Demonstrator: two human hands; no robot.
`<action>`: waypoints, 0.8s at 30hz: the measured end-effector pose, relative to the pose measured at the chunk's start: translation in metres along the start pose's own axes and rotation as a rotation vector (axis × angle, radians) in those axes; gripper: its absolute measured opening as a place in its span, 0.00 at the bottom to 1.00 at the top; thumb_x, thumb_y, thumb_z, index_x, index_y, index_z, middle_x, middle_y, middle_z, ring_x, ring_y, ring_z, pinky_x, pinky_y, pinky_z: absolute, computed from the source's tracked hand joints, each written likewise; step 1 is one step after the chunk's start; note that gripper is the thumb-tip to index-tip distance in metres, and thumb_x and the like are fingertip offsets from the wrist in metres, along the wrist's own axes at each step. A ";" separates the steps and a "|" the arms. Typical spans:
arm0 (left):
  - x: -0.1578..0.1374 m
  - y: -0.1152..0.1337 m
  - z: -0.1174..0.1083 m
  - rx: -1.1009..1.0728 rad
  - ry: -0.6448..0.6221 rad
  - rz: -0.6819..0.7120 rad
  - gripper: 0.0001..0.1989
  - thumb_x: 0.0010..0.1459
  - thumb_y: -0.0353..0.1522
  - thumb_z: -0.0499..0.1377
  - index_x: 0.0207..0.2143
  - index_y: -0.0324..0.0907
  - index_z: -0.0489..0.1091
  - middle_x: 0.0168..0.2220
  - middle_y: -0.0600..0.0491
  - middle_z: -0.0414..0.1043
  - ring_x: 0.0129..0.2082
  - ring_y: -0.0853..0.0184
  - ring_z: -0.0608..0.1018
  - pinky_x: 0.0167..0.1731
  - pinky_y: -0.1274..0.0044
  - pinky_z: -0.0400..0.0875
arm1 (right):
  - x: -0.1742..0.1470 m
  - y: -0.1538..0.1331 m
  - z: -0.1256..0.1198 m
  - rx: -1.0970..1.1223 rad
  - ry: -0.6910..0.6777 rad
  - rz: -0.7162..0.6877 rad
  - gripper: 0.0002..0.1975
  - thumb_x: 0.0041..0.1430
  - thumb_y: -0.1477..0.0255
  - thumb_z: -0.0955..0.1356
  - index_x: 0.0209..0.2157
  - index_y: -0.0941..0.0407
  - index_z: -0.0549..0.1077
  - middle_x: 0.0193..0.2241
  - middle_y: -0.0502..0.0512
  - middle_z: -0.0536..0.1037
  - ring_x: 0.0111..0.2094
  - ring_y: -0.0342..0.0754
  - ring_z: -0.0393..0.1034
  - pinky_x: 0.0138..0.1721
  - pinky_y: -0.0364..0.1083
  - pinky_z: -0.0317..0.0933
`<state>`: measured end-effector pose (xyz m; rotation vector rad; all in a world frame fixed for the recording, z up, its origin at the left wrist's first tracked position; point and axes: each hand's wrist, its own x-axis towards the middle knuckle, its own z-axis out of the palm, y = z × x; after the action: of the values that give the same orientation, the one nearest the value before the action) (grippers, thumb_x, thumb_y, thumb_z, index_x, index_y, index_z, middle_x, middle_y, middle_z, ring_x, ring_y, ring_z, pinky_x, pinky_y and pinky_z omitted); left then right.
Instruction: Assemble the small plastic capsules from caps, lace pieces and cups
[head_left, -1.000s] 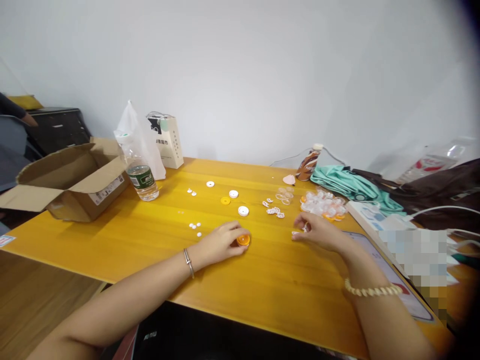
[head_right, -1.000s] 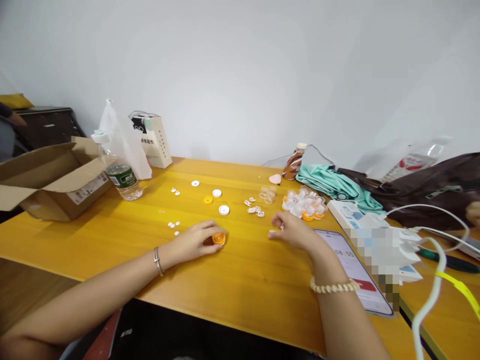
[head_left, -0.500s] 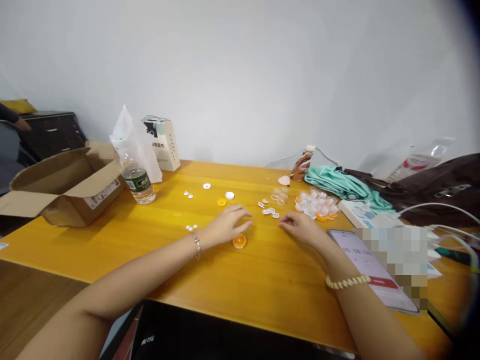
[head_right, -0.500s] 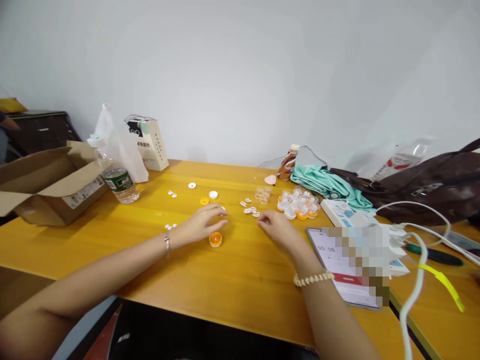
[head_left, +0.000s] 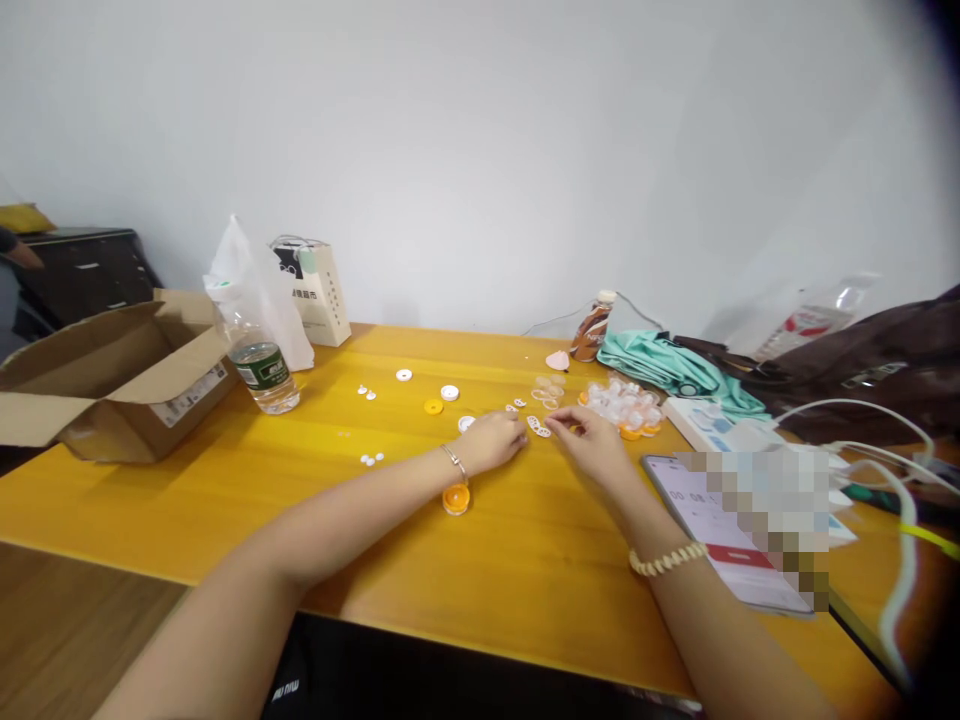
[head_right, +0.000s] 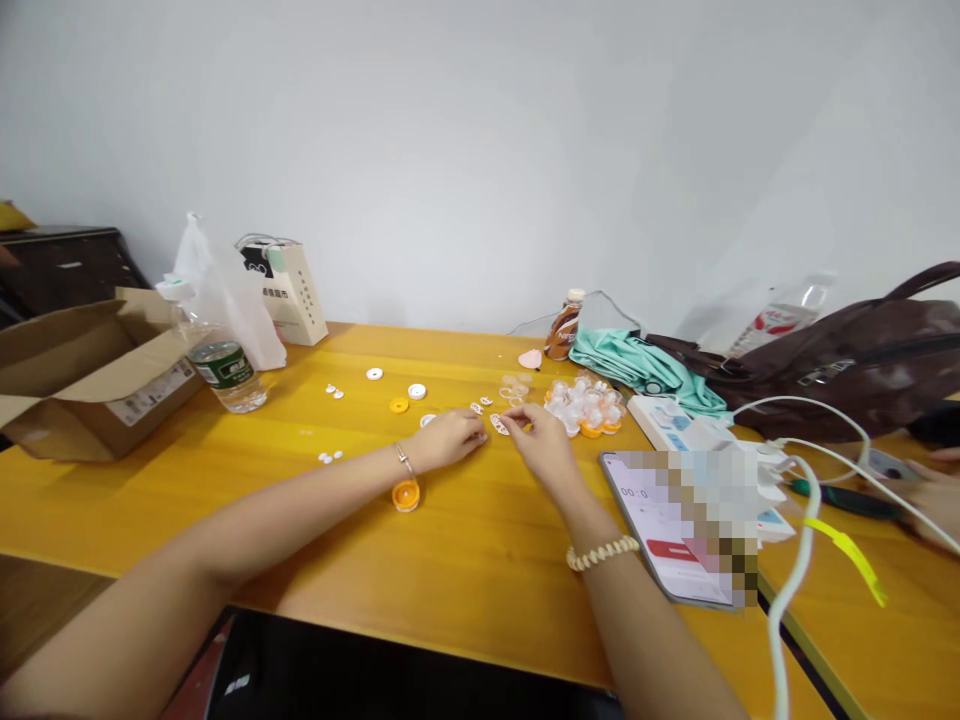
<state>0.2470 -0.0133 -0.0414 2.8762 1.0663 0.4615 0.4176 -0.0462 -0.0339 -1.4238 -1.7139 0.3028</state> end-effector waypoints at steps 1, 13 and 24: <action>-0.007 0.000 -0.003 0.000 -0.008 0.013 0.11 0.57 0.32 0.48 0.31 0.38 0.69 0.34 0.47 0.71 0.34 0.65 0.73 0.34 0.76 0.64 | 0.000 -0.001 0.001 0.038 -0.003 0.019 0.11 0.48 0.65 0.64 0.27 0.58 0.72 0.28 0.57 0.75 0.29 0.48 0.67 0.32 0.47 0.60; -0.047 -0.020 -0.025 -0.380 -0.100 -0.165 0.06 0.48 0.33 0.60 0.28 0.39 0.71 0.27 0.54 0.74 0.26 0.72 0.72 0.26 0.83 0.60 | -0.013 -0.010 0.025 0.425 -0.273 0.173 0.11 0.44 0.64 0.68 0.25 0.57 0.70 0.24 0.51 0.73 0.27 0.43 0.67 0.30 0.42 0.61; -0.060 -0.018 -0.037 -0.543 -0.082 -0.234 0.10 0.52 0.34 0.56 0.26 0.36 0.73 0.23 0.54 0.71 0.23 0.74 0.68 0.23 0.83 0.57 | -0.019 -0.018 0.031 0.509 -0.378 0.324 0.09 0.44 0.67 0.69 0.27 0.57 0.68 0.17 0.48 0.72 0.19 0.40 0.67 0.23 0.41 0.62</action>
<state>0.1815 -0.0402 -0.0248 2.2510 1.0484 0.5160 0.3821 -0.0592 -0.0493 -1.3006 -1.5258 1.1624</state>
